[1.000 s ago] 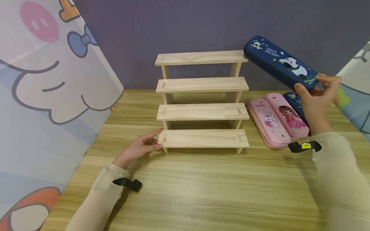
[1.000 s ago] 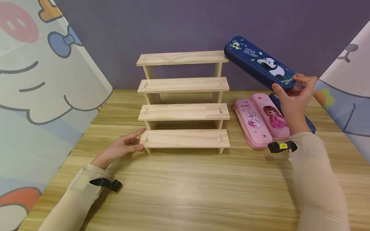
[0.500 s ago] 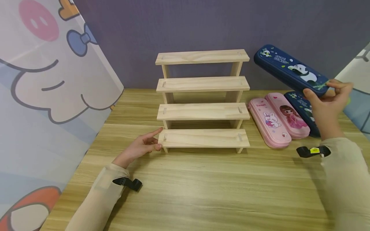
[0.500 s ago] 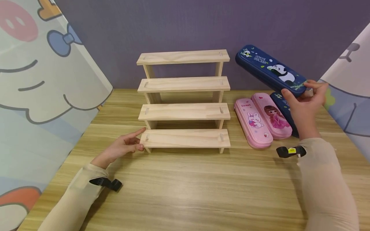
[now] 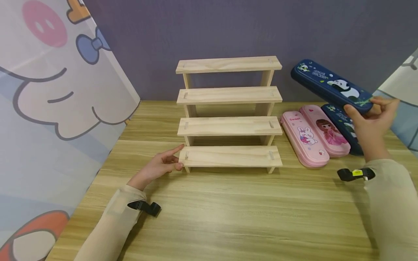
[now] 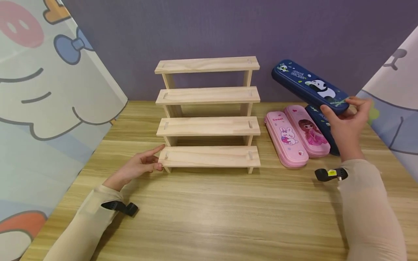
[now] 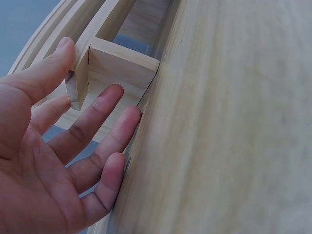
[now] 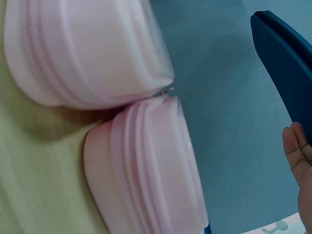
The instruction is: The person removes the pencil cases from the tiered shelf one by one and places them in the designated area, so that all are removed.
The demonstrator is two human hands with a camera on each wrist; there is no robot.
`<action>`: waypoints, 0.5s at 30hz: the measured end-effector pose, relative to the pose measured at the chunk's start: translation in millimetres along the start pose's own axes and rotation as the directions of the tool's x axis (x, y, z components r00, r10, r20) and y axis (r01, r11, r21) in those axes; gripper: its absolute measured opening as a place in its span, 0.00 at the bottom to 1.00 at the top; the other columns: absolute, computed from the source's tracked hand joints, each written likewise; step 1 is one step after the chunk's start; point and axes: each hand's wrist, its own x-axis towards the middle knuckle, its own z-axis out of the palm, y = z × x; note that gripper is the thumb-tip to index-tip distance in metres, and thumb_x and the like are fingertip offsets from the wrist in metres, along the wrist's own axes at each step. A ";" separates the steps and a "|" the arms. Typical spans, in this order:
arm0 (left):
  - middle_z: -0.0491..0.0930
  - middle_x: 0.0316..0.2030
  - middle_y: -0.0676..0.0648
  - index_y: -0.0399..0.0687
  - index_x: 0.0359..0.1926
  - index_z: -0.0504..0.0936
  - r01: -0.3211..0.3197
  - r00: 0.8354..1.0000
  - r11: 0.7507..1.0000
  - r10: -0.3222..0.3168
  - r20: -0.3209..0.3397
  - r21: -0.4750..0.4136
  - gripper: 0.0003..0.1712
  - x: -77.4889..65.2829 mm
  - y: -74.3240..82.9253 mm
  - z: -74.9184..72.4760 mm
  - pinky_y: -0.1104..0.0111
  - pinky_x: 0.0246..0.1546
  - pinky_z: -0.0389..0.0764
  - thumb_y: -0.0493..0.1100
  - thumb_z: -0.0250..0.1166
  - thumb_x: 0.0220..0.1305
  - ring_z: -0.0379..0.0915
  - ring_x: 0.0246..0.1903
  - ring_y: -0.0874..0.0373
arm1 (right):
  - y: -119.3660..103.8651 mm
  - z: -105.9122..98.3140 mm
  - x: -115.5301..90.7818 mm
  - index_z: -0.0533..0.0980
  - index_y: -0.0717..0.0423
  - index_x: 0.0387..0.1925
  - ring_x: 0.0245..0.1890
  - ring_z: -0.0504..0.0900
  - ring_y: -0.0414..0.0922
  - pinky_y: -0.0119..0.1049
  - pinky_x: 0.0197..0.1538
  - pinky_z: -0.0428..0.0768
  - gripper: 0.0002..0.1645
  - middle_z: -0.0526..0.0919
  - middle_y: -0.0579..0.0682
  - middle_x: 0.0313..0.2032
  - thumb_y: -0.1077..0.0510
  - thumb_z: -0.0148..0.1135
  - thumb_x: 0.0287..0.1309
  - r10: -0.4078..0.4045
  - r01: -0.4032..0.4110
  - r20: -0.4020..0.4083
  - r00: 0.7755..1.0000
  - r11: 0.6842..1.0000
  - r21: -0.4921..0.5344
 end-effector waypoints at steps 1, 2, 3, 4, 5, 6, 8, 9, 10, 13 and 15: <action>0.81 0.45 0.38 0.49 0.78 0.53 -0.001 1.000 1.000 0.001 0.000 -0.002 0.43 0.0 0.2 -0.1 0.67 0.41 0.76 0.38 0.65 0.68 0.81 0.43 0.50 | -0.3 -2.0 -0.3 0.67 0.62 0.45 0.32 0.82 0.42 0.24 0.36 0.79 0.31 0.72 0.56 0.36 0.77 0.75 0.43 0.010 -0.010 -0.004 1.000 0.999 -0.043; 0.81 0.45 0.38 0.48 0.78 0.53 -0.001 1.000 1.000 0.001 0.001 -0.004 0.43 0.0 0.3 -0.2 0.68 0.42 0.76 0.37 0.65 0.68 0.81 0.43 0.50 | -0.7 -3.8 -0.4 0.67 0.61 0.46 0.31 0.81 0.41 0.23 0.35 0.79 0.30 0.73 0.55 0.34 0.75 0.75 0.44 0.018 -0.019 -0.008 1.000 0.995 -0.103; 0.81 0.45 0.38 0.48 0.78 0.53 -0.003 1.000 1.000 0.003 0.003 -0.006 0.43 0.0 0.2 -0.2 0.68 0.42 0.76 0.37 0.65 0.68 0.81 0.43 0.50 | -0.8 -5.8 -0.5 0.68 0.60 0.47 0.30 0.81 0.41 0.22 0.35 0.78 0.30 0.74 0.54 0.33 0.74 0.74 0.45 0.030 -0.032 -0.015 0.999 0.989 -0.144; 0.81 0.45 0.38 0.48 0.78 0.53 -0.003 1.000 1.000 0.003 0.005 -0.009 0.43 -0.1 0.2 -0.4 0.68 0.43 0.76 0.37 0.65 0.68 0.81 0.43 0.50 | -1.0 -7.9 -0.8 0.68 0.59 0.48 0.29 0.80 0.40 0.22 0.34 0.77 0.30 0.74 0.53 0.32 0.73 0.75 0.47 0.040 -0.044 -0.023 0.999 0.979 -0.200; 0.81 0.45 0.38 0.48 0.78 0.53 -0.002 1.000 1.000 0.002 0.006 -0.009 0.44 -0.2 0.3 -0.6 0.68 0.43 0.76 0.37 0.65 0.68 0.81 0.43 0.50 | -1.1 -9.6 -1.0 0.68 0.57 0.49 0.28 0.79 0.38 0.21 0.33 0.76 0.30 0.75 0.52 0.31 0.71 0.75 0.48 0.042 -0.048 -0.028 0.999 0.962 -0.267; 0.81 0.45 0.38 0.48 0.78 0.53 -0.002 1.000 1.000 0.002 0.008 -0.011 0.44 -0.1 0.1 -0.7 0.68 0.43 0.76 0.37 0.65 0.68 0.81 0.43 0.50 | -1.2 -11.2 -1.0 0.68 0.56 0.49 0.28 0.79 0.37 0.21 0.33 0.76 0.30 0.75 0.51 0.31 0.70 0.75 0.49 0.045 -0.053 -0.034 0.998 0.947 -0.316; 0.81 0.45 0.38 0.48 0.78 0.53 -0.002 1.000 1.000 0.002 0.009 -0.014 0.44 0.2 -0.3 -0.8 0.68 0.43 0.76 0.37 0.65 0.68 0.81 0.43 0.51 | -1.1 -14.3 -1.0 0.68 0.54 0.50 0.28 0.79 0.36 0.21 0.33 0.76 0.29 0.75 0.49 0.31 0.68 0.74 0.50 0.052 -0.064 -0.041 0.998 0.918 -0.390; 0.81 0.45 0.38 0.49 0.78 0.53 -0.001 1.000 1.000 0.001 0.007 -0.012 0.44 0.3 -0.3 -1.0 0.68 0.41 0.75 0.38 0.66 0.68 0.80 0.43 0.51 | -0.8 -15.8 -0.8 0.68 0.54 0.51 0.29 0.79 0.36 0.20 0.34 0.76 0.29 0.75 0.49 0.32 0.68 0.74 0.51 0.056 -0.068 -0.042 0.998 0.912 -0.404; 0.81 0.45 0.38 0.49 0.78 0.53 0.000 1.000 1.000 0.000 0.006 -0.010 0.44 0.4 -0.4 -1.2 0.68 0.40 0.75 0.38 0.66 0.68 0.80 0.43 0.52 | -0.8 -17.2 -0.8 0.68 0.54 0.52 0.29 0.79 0.35 0.20 0.34 0.76 0.29 0.75 0.48 0.32 0.67 0.74 0.51 0.056 -0.069 -0.042 0.998 0.895 -0.440; 0.81 0.45 0.38 0.49 0.78 0.53 -0.001 1.000 1.000 0.001 0.007 -0.010 0.44 0.9 -1.1 -1.4 0.69 0.39 0.75 0.38 0.66 0.68 0.80 0.43 0.52 | -0.2 -22.0 -0.3 0.68 0.54 0.53 0.30 0.80 0.34 0.19 0.35 0.76 0.29 0.76 0.47 0.35 0.66 0.73 0.53 0.067 -0.082 -0.048 0.997 0.865 -0.495; 0.80 0.45 0.37 0.49 0.78 0.53 -0.001 1.000 1.000 0.001 0.008 -0.010 0.44 1.0 -1.6 -1.5 0.69 0.39 0.75 0.38 0.66 0.68 0.80 0.43 0.52 | 0.0 -25.5 -0.3 0.67 0.53 0.54 0.30 0.79 0.32 0.18 0.34 0.75 0.29 0.75 0.46 0.36 0.65 0.72 0.55 0.079 -0.095 -0.052 0.995 0.832 -0.547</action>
